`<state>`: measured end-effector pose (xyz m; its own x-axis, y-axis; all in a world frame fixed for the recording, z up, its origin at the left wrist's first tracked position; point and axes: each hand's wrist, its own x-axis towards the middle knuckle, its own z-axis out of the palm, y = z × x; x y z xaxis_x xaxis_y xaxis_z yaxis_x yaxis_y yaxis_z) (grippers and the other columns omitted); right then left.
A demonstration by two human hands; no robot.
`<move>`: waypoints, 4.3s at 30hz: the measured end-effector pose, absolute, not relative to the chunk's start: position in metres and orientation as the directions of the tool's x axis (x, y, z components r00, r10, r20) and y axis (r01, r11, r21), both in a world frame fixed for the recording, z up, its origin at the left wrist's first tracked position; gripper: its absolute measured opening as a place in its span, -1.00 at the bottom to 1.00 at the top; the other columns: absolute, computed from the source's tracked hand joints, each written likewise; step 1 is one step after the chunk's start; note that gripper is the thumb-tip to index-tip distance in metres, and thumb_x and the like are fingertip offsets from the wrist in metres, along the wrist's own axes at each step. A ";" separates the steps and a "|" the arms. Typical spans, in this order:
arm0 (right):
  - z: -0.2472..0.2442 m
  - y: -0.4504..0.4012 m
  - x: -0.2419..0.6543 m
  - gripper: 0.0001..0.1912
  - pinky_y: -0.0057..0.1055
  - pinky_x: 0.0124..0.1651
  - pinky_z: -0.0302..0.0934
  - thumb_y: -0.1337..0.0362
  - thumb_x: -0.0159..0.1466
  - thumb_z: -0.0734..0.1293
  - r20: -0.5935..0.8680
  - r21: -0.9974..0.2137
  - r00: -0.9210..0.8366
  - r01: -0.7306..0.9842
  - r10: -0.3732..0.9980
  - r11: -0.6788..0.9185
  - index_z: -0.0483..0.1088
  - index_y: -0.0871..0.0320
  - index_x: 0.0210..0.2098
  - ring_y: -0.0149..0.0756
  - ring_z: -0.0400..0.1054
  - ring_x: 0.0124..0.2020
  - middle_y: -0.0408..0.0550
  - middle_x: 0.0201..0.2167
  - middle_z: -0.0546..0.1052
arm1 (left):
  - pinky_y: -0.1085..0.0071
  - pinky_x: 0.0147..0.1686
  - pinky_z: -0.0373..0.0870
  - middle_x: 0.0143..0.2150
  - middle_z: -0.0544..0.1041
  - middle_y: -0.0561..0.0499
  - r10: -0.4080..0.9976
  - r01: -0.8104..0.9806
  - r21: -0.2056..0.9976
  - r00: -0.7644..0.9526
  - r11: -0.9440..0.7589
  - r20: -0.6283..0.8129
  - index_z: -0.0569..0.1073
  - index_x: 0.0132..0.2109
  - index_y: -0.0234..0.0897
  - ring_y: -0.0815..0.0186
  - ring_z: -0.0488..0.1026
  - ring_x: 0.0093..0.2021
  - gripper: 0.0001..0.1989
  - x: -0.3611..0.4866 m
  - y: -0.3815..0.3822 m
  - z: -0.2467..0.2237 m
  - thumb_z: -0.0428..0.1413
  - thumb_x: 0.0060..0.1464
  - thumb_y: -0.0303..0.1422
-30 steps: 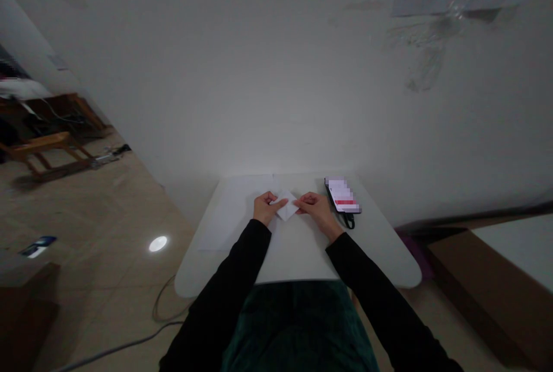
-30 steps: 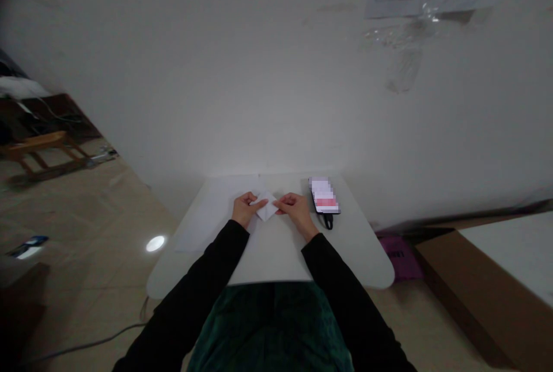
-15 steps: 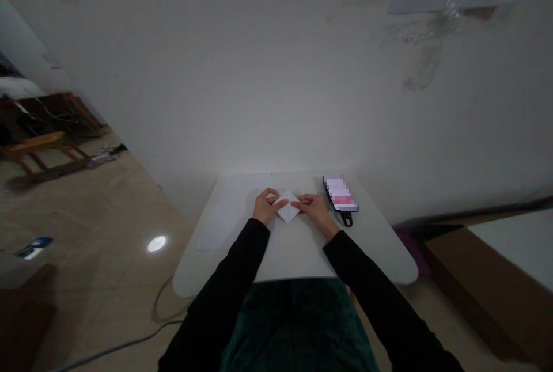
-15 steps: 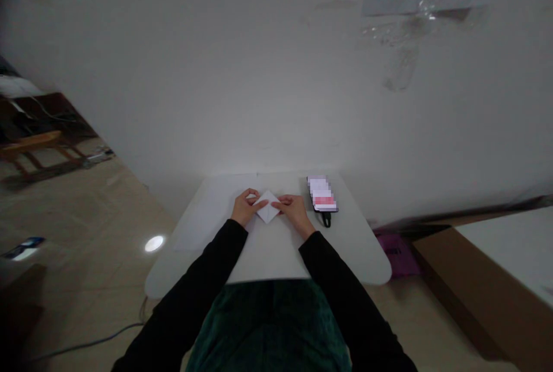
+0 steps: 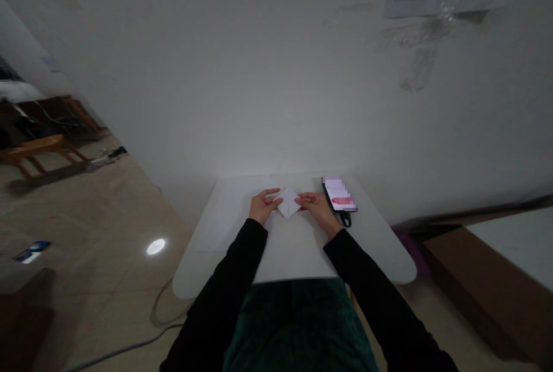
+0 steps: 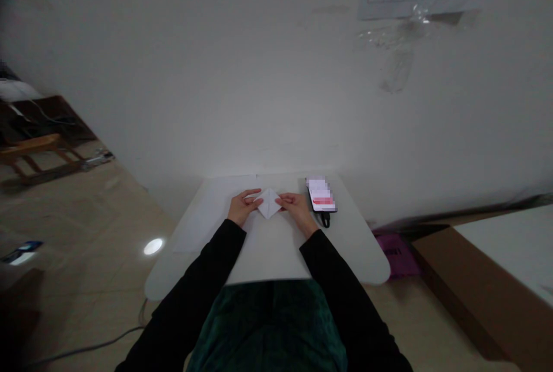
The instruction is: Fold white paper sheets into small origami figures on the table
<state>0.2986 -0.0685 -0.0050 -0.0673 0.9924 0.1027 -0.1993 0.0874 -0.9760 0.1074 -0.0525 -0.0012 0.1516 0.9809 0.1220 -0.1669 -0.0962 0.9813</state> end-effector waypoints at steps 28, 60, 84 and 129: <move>-0.002 -0.073 0.292 -0.58 -0.30 -0.35 0.38 0.07 -0.17 0.53 0.096 -0.966 0.028 -0.237 0.995 0.100 0.50 0.23 -0.41 -0.27 0.44 -0.46 0.00 -0.45 0.58 | 0.41 -0.38 0.43 -0.45 0.59 -0.09 0.972 -0.140 0.972 -0.167 -0.191 0.167 0.57 -0.24 -0.41 0.35 0.47 -0.47 -0.58 0.107 -0.049 -0.002 0.34 -0.29 -0.25; 0.003 -0.077 0.286 -0.65 -0.37 -0.38 0.19 -0.02 -0.02 0.44 0.232 -0.973 -0.014 0.003 0.973 0.232 0.46 0.17 -0.53 -0.31 0.33 -0.53 -0.06 -0.58 0.51 | 0.49 -0.55 0.48 -0.59 0.31 0.16 0.992 -0.294 0.952 -0.110 -0.086 0.055 0.38 -0.49 -0.36 0.52 0.29 -0.60 -0.58 0.110 -0.058 0.004 0.36 -0.36 -0.15; 0.002 -0.095 0.270 -0.65 -0.11 0.03 0.18 0.39 0.27 0.16 0.793 -0.485 -0.018 0.585 0.609 0.649 0.39 0.04 -0.02 -0.12 0.20 0.05 0.10 0.06 0.29 | 0.40 -0.37 0.40 -0.32 0.56 -0.06 0.991 -0.264 0.961 0.074 -0.088 0.111 0.48 -0.24 -0.37 0.34 0.46 -0.40 -0.53 0.102 -0.056 0.018 0.31 -0.26 -0.11; -0.004 -0.071 0.275 -0.73 -0.35 -0.32 0.26 0.08 -0.03 0.45 0.245 -0.969 0.145 0.017 0.959 0.246 0.53 0.19 -0.51 -0.26 0.41 -0.48 -0.02 -0.54 0.56 | 0.49 -0.54 0.31 -0.65 0.47 0.04 0.976 -0.046 0.976 -0.048 -0.213 0.210 0.30 -0.61 -0.30 0.31 0.48 -0.56 -0.61 0.099 -0.050 0.003 0.35 -0.32 -0.19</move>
